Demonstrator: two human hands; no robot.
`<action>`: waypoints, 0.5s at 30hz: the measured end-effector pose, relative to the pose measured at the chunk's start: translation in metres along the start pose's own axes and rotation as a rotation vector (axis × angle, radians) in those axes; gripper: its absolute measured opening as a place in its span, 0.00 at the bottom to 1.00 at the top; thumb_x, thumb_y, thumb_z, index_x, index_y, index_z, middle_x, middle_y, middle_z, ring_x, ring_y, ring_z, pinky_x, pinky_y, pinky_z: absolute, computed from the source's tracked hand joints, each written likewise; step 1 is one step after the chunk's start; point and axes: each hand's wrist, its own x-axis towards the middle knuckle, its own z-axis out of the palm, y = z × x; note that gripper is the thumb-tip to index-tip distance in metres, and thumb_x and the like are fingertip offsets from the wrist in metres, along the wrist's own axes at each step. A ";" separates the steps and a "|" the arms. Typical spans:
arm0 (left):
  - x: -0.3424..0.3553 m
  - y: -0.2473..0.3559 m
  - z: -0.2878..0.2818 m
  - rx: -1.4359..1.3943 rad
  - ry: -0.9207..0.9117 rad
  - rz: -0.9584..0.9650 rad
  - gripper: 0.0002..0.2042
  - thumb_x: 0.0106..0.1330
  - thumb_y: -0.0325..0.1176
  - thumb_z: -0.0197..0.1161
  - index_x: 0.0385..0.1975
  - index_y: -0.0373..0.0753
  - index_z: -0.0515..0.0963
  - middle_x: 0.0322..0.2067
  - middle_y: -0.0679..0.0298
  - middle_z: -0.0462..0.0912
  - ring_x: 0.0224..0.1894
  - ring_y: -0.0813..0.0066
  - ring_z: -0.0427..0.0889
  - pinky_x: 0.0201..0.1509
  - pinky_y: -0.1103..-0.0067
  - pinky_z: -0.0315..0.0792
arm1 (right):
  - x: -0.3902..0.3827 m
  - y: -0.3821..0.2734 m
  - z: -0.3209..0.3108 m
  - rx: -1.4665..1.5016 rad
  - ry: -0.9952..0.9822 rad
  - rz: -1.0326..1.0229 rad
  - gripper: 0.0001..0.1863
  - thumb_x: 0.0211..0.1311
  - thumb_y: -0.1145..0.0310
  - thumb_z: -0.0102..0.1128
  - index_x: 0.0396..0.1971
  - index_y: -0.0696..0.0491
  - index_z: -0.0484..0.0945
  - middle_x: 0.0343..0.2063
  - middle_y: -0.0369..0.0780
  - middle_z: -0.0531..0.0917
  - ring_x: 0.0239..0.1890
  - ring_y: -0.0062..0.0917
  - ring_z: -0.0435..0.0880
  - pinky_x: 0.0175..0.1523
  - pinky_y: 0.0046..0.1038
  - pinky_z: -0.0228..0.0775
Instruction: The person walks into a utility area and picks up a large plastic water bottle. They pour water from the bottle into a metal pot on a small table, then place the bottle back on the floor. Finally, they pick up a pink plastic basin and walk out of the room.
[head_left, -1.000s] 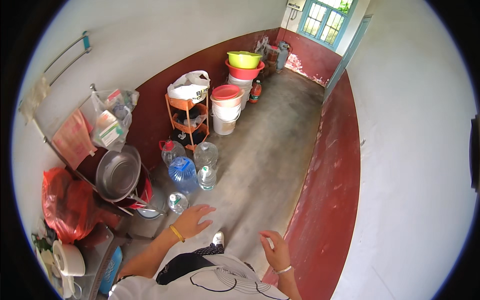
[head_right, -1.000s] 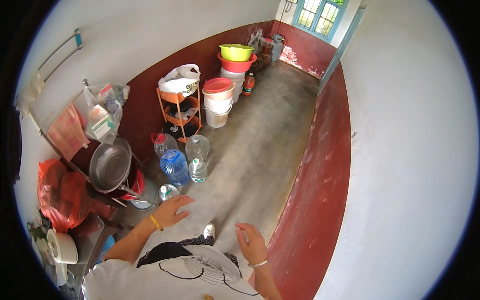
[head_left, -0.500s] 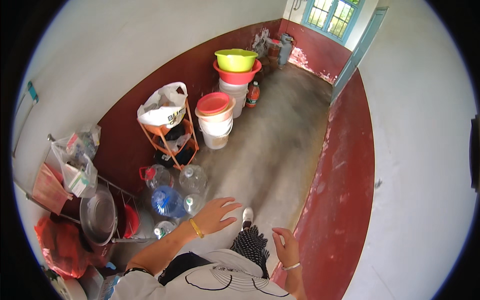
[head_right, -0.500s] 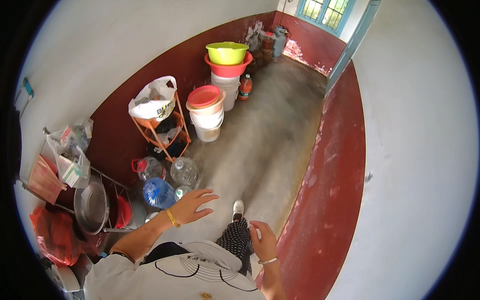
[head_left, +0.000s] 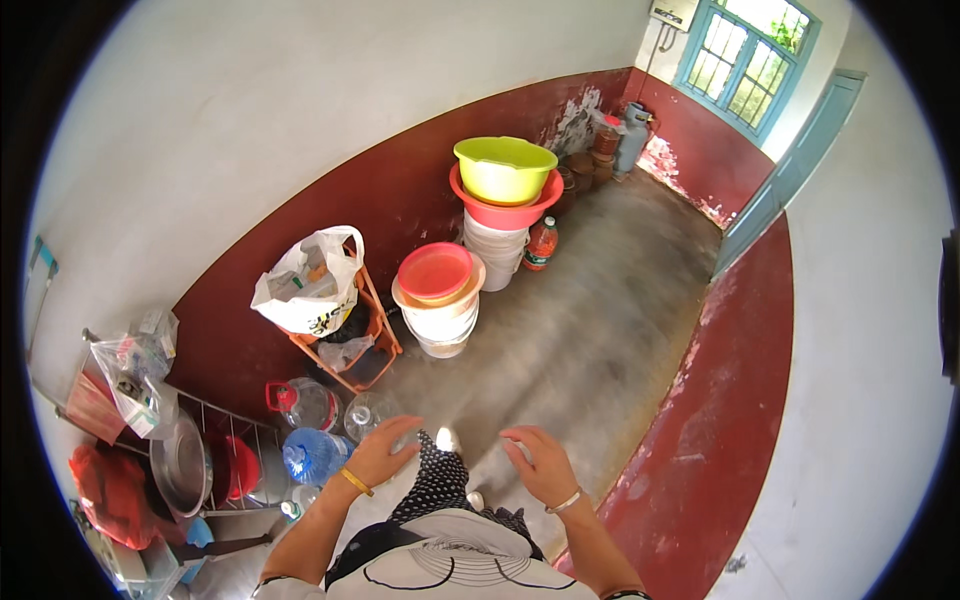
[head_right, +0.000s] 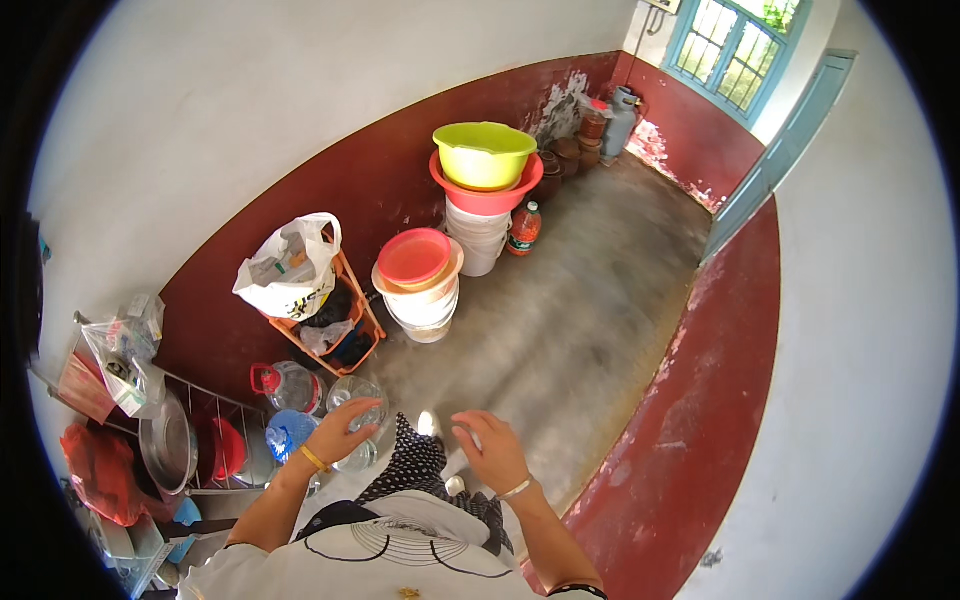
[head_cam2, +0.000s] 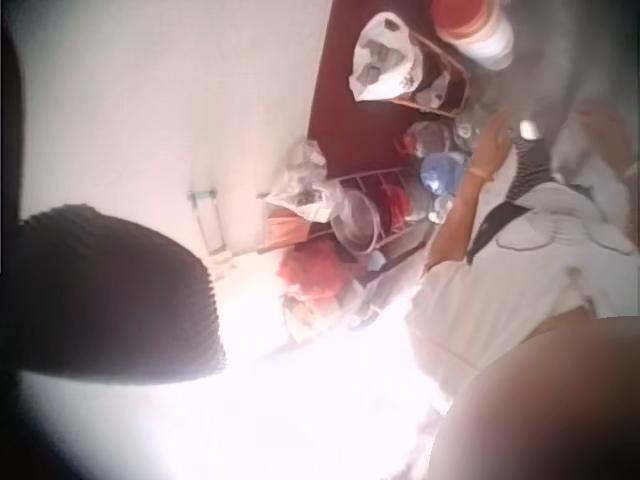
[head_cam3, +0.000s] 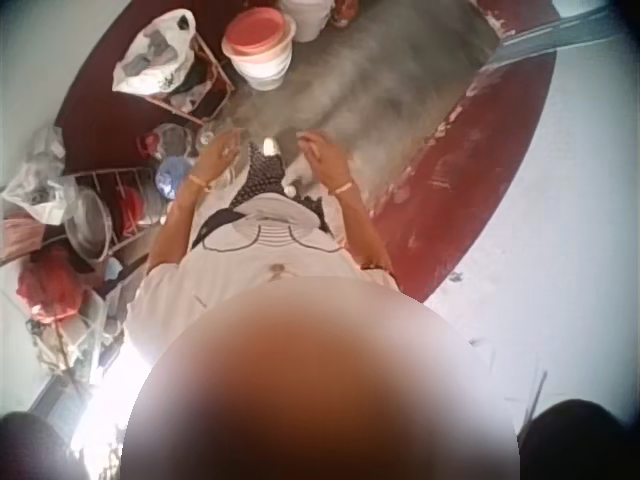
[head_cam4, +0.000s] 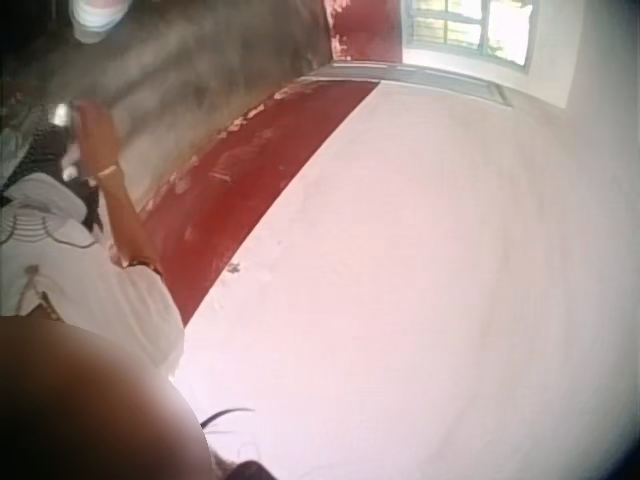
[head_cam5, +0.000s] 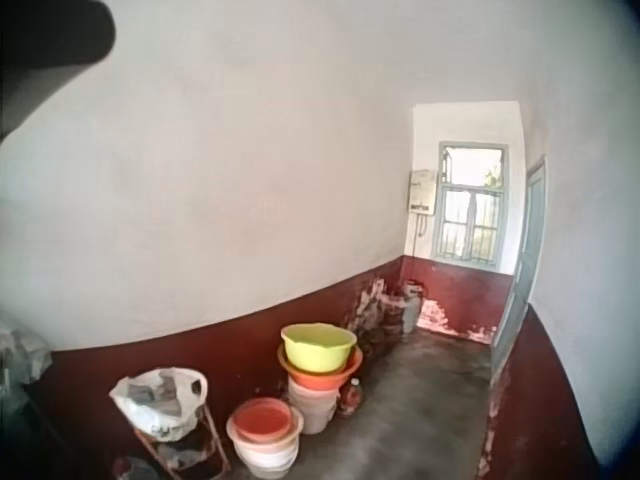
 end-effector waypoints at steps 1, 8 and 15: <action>0.019 -0.001 -0.003 0.008 0.013 -0.021 0.21 0.62 0.36 0.62 0.55 0.41 0.73 0.54 0.55 0.75 0.58 0.56 0.72 0.61 0.69 0.67 | 0.021 0.010 0.001 -0.006 -0.005 -0.043 0.09 0.62 0.67 0.58 0.40 0.53 0.78 0.38 0.42 0.81 0.39 0.39 0.79 0.44 0.33 0.70; 0.178 -0.037 -0.034 -0.007 0.083 -0.013 0.20 0.61 0.33 0.62 0.54 0.40 0.73 0.54 0.54 0.75 0.57 0.55 0.73 0.60 0.70 0.67 | 0.168 0.082 -0.016 -0.016 -0.078 -0.036 0.10 0.62 0.70 0.58 0.42 0.54 0.79 0.38 0.43 0.81 0.39 0.36 0.81 0.44 0.31 0.72; 0.375 -0.039 -0.057 -0.079 0.007 0.033 0.22 0.61 0.35 0.63 0.55 0.34 0.71 0.53 0.52 0.75 0.57 0.58 0.73 0.62 0.70 0.65 | 0.307 0.148 -0.071 -0.023 -0.015 0.118 0.11 0.63 0.68 0.58 0.44 0.54 0.78 0.38 0.43 0.82 0.39 0.34 0.81 0.44 0.30 0.72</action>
